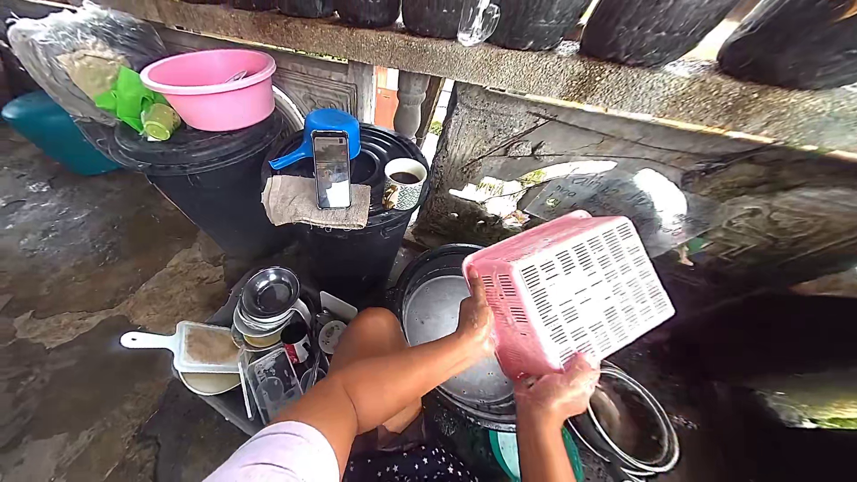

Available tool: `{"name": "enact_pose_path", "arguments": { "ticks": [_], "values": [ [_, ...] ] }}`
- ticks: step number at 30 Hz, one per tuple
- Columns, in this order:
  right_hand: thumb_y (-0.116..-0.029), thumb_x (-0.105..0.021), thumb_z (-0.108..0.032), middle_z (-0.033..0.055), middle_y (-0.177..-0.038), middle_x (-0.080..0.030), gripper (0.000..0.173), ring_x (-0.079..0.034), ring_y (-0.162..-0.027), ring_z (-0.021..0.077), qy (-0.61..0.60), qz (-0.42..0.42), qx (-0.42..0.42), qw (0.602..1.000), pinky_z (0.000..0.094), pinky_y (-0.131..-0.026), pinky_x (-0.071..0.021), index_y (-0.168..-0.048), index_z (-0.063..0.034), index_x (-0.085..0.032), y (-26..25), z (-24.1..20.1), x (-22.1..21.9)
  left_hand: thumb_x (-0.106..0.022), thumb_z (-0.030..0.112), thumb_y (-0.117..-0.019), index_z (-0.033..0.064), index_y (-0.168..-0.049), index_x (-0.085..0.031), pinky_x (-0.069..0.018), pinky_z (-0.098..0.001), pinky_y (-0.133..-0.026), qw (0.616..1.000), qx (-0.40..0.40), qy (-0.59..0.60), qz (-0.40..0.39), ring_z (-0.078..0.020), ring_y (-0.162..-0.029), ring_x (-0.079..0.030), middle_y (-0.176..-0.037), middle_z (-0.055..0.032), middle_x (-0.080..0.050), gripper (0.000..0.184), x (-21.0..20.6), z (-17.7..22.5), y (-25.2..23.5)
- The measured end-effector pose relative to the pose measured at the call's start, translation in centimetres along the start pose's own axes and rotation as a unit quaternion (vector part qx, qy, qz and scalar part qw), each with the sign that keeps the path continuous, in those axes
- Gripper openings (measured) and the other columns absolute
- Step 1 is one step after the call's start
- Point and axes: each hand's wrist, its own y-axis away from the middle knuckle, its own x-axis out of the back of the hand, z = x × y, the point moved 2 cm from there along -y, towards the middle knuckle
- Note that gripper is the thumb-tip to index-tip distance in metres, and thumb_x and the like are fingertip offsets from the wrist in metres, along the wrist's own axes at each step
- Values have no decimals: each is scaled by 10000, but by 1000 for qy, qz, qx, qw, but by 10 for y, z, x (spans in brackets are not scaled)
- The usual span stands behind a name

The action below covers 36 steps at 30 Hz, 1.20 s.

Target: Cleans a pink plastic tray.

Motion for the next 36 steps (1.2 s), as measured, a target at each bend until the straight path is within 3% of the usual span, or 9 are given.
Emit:
{"name": "enact_pose_path", "arguments": {
  "ticks": [3,9,13,15,21,28,31,33,36],
  "values": [
    [-1061,-476,-182,134,-1363,-591,512,-638,-1181,171,12,-7,41,999,366,-1009,-556,-1528,-1,-365,-48,-14,16,-250,680,-1045,-6,-1102,-662,-615,-483,-831,999,-6,-44,-5,-272,-944,-722,-1003,-195,-710,803,8,0,3],
    [-1068,-444,-397,-41,-923,-678,285,-674,-809,74,37,-51,-86,994,338,-720,-597,-1161,-175,-596,-132,-71,73,-357,376,-1116,-7,-919,-641,-594,-343,-743,953,-173,-171,-183,-115,-754,-684,-775,-60,-672,516,25,28,22],
    [-1035,-496,-468,-82,-924,-754,280,-716,-852,18,5,-369,-144,918,250,-743,-625,-1038,-272,-696,-150,-66,120,-658,245,-959,-25,-732,-666,-508,-326,-606,801,-307,-379,-348,-98,-607,-601,-637,-47,-624,354,32,45,34],
    [-1103,-234,-452,-82,-931,-772,488,-727,-863,9,-4,-352,-162,922,249,-738,-635,-1027,-273,-682,-142,-66,121,-714,337,-928,-7,-760,-685,-519,-422,-630,728,-324,-459,-392,-185,-649,-640,-674,-90,-655,385,32,42,37],
    [-1088,-457,-326,-102,-825,-668,246,-655,-715,4,163,-125,-56,977,235,-668,-585,-1094,-152,-632,-119,-72,92,-610,516,-987,19,-855,-700,-549,-439,-659,770,-388,-449,-235,-193,-679,-661,-719,-89,-671,522,34,46,27],
    [-1079,-395,-282,337,-1270,-617,489,-562,-1283,421,458,-24,207,864,531,-1139,-385,-1219,114,-645,-105,-62,81,-690,445,-921,78,-719,-643,-504,-366,-543,833,-416,-353,-88,-122,-565,-583,-615,-9,-591,422,23,30,27],
    [-1067,-411,-322,365,-1132,-647,516,-609,-1177,504,563,-35,243,790,642,-1038,-425,-1052,127,-665,-122,-79,85,-716,408,-929,87,-685,-645,-493,-345,-533,855,-388,-339,-67,-100,-542,-564,-593,10,-580,410,26,27,21],
    [-1057,-469,-326,336,-1052,-673,500,-656,-1057,456,530,-70,230,813,628,-973,-466,-1031,127,-678,-125,-99,76,-696,422,-940,95,-702,-671,-523,-378,-577,852,-366,-371,-43,-114,-572,-592,-616,6,-607,405,30,25,11],
    [-1038,-515,-264,95,-799,-600,348,-554,-668,142,334,-111,199,914,341,-651,-493,-907,38,-627,-113,-121,53,-675,434,-951,109,-743,-712,-548,-429,-626,839,-341,-424,-27,-136,-603,-613,-635,0,-630,387,33,11,0]
  ]
}}
